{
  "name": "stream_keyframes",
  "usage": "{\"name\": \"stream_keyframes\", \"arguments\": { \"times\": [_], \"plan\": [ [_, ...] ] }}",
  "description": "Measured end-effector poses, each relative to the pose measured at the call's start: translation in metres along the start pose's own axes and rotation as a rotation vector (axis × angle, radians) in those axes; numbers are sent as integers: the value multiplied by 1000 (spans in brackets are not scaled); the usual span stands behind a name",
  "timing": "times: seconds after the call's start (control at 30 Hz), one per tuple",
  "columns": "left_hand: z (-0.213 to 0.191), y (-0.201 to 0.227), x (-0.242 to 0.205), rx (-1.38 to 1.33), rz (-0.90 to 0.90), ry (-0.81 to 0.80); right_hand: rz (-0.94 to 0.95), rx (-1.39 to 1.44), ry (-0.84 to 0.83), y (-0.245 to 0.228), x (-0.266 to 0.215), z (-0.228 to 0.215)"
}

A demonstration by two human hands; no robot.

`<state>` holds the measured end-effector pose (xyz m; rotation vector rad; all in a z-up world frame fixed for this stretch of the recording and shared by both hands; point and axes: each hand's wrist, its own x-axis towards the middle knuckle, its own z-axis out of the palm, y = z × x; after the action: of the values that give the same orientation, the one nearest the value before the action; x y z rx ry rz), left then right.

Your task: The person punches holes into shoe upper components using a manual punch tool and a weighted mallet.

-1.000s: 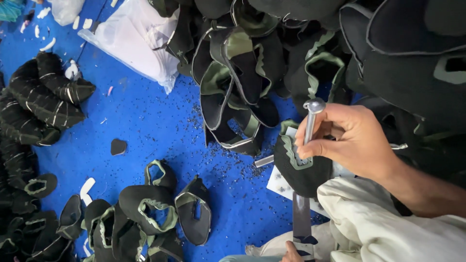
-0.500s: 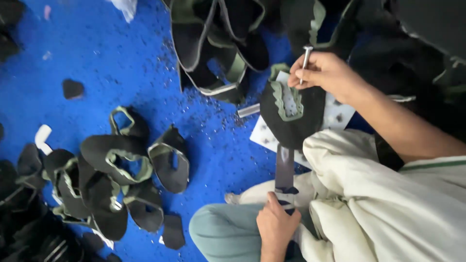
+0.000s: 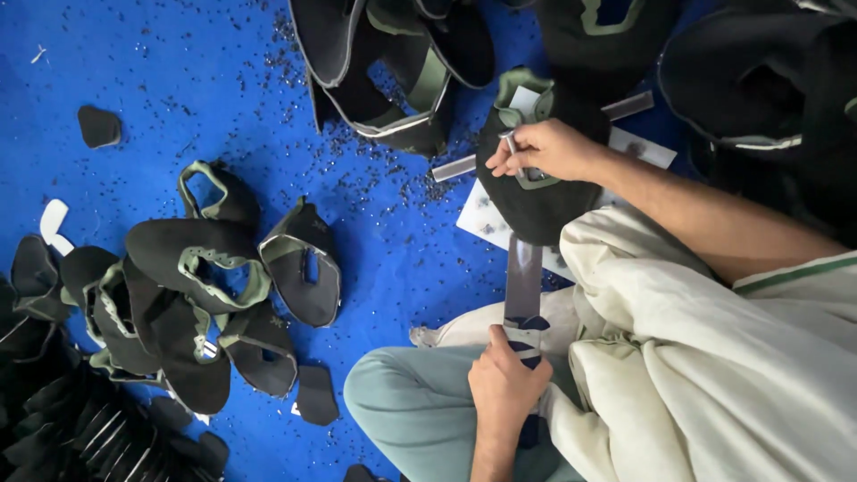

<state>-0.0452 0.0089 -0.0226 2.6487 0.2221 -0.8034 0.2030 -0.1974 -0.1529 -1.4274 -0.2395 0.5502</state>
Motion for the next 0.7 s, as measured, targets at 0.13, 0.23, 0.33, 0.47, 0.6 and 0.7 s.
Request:
{"name": "stream_keyframes", "arguments": {
  "times": [0.13,0.23,0.33,0.47,0.6,0.7],
  "plan": [
    [-3,-9,-7,-190,-25,-37,10,-110,26,-4,-5,5],
    [2,-14,-22,-478,-5,-65,-61,-184,78,4,-14,13],
    [-8,-4,-31,-656,-60,-65,-173,-280,118,3,-15,14],
    [-79,35,-48,-673,-194,35,-354,-378,120,9,-25,22],
    [-108,50,-57,-821,239,449,-432,-477,109,-3,-33,30],
    [-81,38,-26,-1162,597,868,-435,-611,133,-11,-32,32]
  ]
}}
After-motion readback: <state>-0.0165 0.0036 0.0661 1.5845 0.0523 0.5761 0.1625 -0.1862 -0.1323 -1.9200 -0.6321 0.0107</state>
